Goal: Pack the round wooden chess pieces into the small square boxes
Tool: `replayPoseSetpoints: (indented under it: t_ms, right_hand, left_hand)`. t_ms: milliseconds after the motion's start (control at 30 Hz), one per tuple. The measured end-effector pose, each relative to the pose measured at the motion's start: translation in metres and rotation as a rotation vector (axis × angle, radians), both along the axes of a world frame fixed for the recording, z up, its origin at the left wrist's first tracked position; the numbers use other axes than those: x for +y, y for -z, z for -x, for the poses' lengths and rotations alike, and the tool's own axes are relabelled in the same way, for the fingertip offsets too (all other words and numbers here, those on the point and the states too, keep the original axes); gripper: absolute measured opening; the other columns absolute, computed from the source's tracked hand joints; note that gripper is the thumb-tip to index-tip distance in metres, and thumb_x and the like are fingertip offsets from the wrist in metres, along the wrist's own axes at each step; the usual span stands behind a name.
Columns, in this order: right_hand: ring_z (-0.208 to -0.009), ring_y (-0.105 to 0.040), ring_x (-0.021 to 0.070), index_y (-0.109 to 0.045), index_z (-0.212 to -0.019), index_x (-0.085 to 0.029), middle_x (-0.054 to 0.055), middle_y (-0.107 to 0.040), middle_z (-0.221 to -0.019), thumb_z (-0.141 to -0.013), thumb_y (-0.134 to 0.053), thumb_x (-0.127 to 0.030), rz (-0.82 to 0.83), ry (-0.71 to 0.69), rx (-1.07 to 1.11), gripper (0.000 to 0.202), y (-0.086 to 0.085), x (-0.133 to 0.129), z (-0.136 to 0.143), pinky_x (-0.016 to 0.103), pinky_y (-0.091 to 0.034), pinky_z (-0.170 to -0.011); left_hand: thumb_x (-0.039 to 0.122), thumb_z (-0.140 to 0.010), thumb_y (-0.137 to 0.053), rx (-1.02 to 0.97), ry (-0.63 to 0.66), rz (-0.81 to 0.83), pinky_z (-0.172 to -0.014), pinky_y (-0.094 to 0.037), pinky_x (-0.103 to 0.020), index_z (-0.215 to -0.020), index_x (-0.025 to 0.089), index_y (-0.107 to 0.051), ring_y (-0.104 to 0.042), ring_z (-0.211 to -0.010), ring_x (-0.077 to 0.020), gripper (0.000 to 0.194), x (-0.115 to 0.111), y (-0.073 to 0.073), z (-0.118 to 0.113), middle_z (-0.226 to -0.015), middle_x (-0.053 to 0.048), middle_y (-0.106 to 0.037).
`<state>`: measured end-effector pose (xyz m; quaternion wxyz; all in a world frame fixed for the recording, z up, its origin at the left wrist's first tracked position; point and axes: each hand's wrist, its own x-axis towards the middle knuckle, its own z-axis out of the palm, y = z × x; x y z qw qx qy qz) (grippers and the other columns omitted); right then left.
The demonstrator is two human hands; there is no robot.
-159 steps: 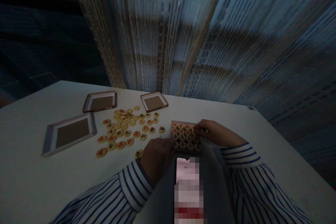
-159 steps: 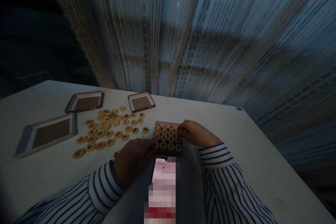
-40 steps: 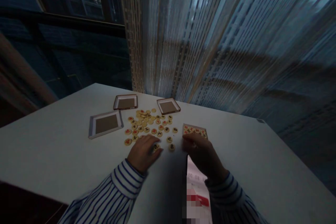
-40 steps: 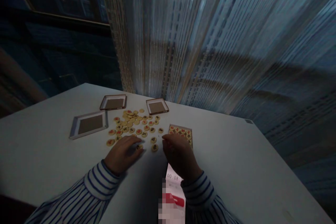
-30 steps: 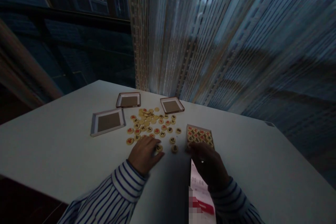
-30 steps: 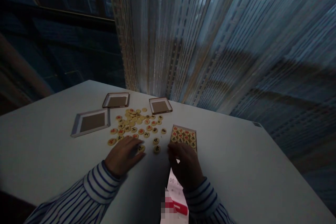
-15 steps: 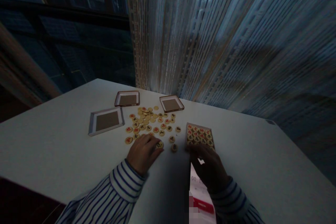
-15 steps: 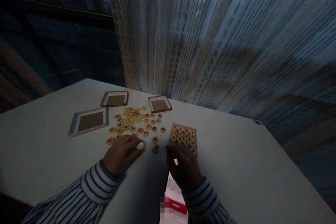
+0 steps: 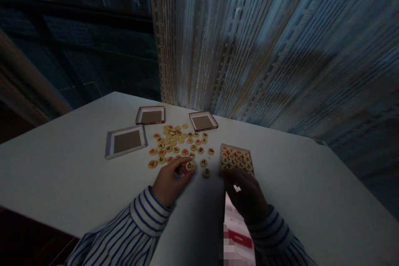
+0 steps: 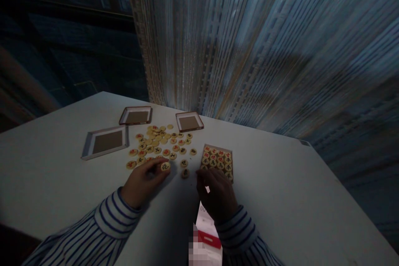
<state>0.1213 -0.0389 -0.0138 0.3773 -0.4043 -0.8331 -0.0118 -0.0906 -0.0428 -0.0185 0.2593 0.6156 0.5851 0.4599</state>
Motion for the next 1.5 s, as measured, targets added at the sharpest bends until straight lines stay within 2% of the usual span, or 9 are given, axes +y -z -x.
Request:
replayPoseSetpoints:
  t_ms: [167,333,567,700,833,1000,1200,1400,1500]
  right_hand:
    - [-0.056,-0.053,0.0134,-0.059,-0.081,-0.016,0.003,-0.058,-0.062,-0.082,-0.045,-0.014,-0.006,-0.004,0.003,0.014,0.000,0.000,0.000,0.025,-0.043,-0.053]
    - [-0.057,-0.052,0.0128,-0.059,-0.081,-0.016,0.003,-0.058,-0.062,-0.082,-0.044,-0.014,0.005,-0.008,0.016,0.015,0.001,0.000,-0.001,0.024,-0.043,-0.054]
    - [-0.055,-0.052,0.0123,-0.059,-0.079,-0.017,0.002,-0.057,-0.060,-0.081,-0.044,-0.013,-0.022,-0.008,0.049,0.015,0.002,0.001,0.000,0.024,-0.041,-0.054]
    - [-0.055,-0.051,0.0121,-0.059,-0.079,-0.017,0.001,-0.057,-0.060,-0.081,-0.044,-0.014,-0.020,-0.002,0.080,0.015,0.002,0.001,0.000,0.024,-0.041,-0.053]
    - [-0.055,-0.052,0.0124,-0.058,-0.078,-0.017,0.001,-0.057,-0.060,-0.081,-0.044,-0.014,-0.034,0.010,0.075,0.015,0.000,0.001,-0.002,0.024,-0.041,-0.054]
    - [-0.057,-0.054,0.0123,-0.058,-0.082,-0.017,0.002,-0.060,-0.063,-0.081,-0.045,-0.013,-0.040,0.010,0.099,0.014,-0.001,0.003,-0.006,0.024,-0.043,-0.055]
    - [-0.057,-0.054,0.0125,-0.058,-0.081,-0.017,0.003,-0.060,-0.063,-0.083,-0.042,-0.014,-0.057,0.026,0.076,0.016,-0.002,0.006,-0.013,0.023,-0.042,-0.054]
    - [-0.063,-0.057,0.0139,-0.059,-0.082,-0.018,0.004,-0.063,-0.069,-0.084,-0.044,-0.016,-0.095,0.100,0.130,0.015,-0.004,0.010,-0.018,0.026,-0.046,-0.059]
    - [-0.067,-0.057,0.0149,-0.059,-0.083,-0.018,0.005,-0.063,-0.071,-0.085,-0.044,-0.018,-0.120,0.132,0.149,0.015,-0.006,0.012,-0.020,0.028,-0.048,-0.063]
  left_hand:
    - [0.027,-0.058,-0.066,-0.353,0.060,0.224,-0.055,-0.046,-0.025,-0.087,0.014,-0.063,-0.057,-0.056,-0.0119,0.031,0.001,-0.003,-0.004,-0.063,0.001,-0.060]
    - [0.028,-0.051,-0.073,-0.559,0.049,0.312,-0.050,-0.047,-0.023,-0.080,0.014,-0.062,-0.058,-0.050,-0.0107,0.034,0.002,-0.003,-0.004,-0.065,0.001,-0.062]
    - [0.032,-0.055,-0.074,-0.587,0.051,0.351,-0.048,-0.048,-0.022,-0.075,0.012,-0.065,-0.061,-0.051,-0.0129,0.030,0.001,-0.006,-0.008,-0.055,0.000,-0.063]
    - [0.035,-0.057,-0.074,-0.612,0.038,0.381,-0.048,-0.050,-0.023,-0.079,0.012,-0.068,-0.064,-0.055,-0.0145,0.032,0.003,-0.008,-0.012,-0.068,-0.004,-0.068]
    - [0.031,-0.061,-0.074,-0.667,0.035,0.425,-0.056,-0.055,-0.026,-0.084,0.011,-0.068,-0.066,-0.059,-0.0154,0.031,0.007,-0.014,-0.019,-0.076,-0.005,-0.070]
    - [0.023,-0.071,-0.067,-0.753,0.115,0.461,-0.071,-0.056,-0.030,-0.095,0.011,-0.066,-0.068,-0.068,-0.0166,0.027,0.011,-0.020,-0.030,-0.076,-0.005,-0.071]
    - [0.018,-0.078,-0.059,-0.718,0.206,0.444,-0.079,-0.054,-0.031,-0.102,0.012,-0.064,-0.068,-0.077,-0.0161,0.025,0.020,-0.028,-0.045,-0.083,-0.006,-0.072]
    - [0.016,-0.076,-0.061,-0.728,0.237,0.435,-0.079,-0.054,-0.031,-0.098,0.014,-0.066,-0.068,-0.074,-0.0161,0.022,0.036,-0.039,-0.063,-0.077,-0.004,-0.072]
    - [0.018,-0.073,-0.065,-0.750,0.271,0.414,-0.077,-0.054,-0.030,-0.097,0.014,-0.066,-0.068,-0.070,-0.0152,0.024,0.042,-0.037,-0.073,-0.076,-0.004,-0.072]
